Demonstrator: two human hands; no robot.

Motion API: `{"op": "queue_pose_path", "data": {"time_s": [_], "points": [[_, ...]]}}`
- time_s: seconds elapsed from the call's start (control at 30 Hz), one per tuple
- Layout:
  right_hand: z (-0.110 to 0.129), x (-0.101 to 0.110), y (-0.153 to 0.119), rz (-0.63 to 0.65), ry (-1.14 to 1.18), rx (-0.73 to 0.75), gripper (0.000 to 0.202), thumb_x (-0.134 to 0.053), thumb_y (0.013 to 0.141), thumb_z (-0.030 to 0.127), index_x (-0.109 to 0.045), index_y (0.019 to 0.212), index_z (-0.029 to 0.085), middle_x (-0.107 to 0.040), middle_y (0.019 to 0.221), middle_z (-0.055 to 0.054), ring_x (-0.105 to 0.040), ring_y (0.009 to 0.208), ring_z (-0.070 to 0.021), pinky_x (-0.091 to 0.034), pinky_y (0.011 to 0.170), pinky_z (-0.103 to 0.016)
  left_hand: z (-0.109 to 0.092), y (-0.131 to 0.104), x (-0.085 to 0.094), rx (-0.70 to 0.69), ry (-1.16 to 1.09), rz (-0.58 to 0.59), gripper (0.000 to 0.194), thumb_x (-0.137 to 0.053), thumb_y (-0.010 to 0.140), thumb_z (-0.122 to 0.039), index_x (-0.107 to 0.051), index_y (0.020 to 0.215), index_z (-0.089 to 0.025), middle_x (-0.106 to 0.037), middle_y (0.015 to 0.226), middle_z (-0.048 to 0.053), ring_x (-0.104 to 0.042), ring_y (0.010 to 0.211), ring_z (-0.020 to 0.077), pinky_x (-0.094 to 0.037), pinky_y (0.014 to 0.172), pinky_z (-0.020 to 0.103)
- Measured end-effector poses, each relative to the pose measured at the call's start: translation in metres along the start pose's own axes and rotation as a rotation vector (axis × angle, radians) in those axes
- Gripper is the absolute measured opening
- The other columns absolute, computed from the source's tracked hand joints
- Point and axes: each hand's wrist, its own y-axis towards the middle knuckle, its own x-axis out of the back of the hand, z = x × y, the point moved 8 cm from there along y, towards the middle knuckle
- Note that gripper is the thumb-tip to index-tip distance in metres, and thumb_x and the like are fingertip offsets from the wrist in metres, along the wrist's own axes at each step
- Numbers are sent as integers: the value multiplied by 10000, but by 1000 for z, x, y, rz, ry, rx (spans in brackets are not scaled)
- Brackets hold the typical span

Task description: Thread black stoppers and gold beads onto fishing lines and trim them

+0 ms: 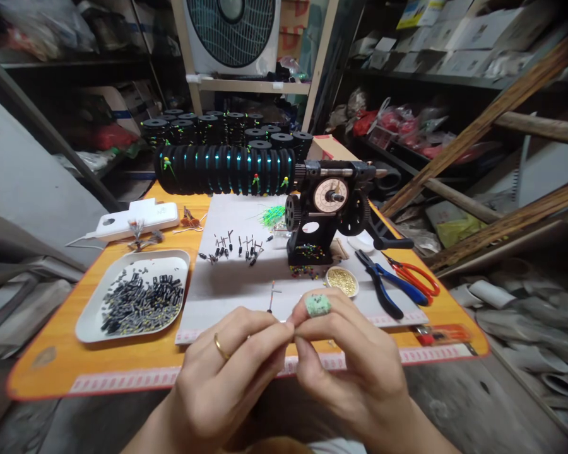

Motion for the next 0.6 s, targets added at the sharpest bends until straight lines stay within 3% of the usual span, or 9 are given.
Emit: {"op": "queue_pose_path", "data": {"time_s": [0.1,0.17,0.27,0.4,0.6], "points": [[-1,-1,0,62,41,5,177,-556,863,16,-605,912,179,-648,862,-47,-605,819,-163,-529,709,-299,-3,0,-1,-72,47,26,268,-619,860,4,-629,1096,-123,-719,885,67,-669,737,147,-560,683,239],[0,-2,0,97,18,39,181,-556,876,23,-601,959,178,-642,884,-59,-595,850,-181,-538,726,-320,-1,3,0,-34,40,10,227,-642,848,-18,-624,1026,-159,-706,825,42,-649,693,138,-547,634,229],[0,-6,1,125,-40,80,181,-553,895,37,-586,996,183,-624,928,-73,-583,904,-202,-549,776,-357,13,7,0,204,-70,-38,220,-607,798,11,-594,850,-203,-623,710,-15,-593,608,105,-502,558,188],[3,-8,7,86,-20,86,178,-526,907,35,-577,977,191,-609,934,-75,-598,916,-193,-566,787,-344,35,1,-8,548,-428,-82,227,-560,718,21,-588,735,-204,-589,676,-28,-576,600,103,-492,535,168],[7,-9,7,-14,-21,96,227,-544,893,5,-580,1021,189,-618,915,-77,-626,910,-190,-593,762,-326,52,-15,-28,754,-945,-86,132,-650,840,-92,-645,755,-193,-590,719,-18,-534,668,93,-491,636,147]]}}
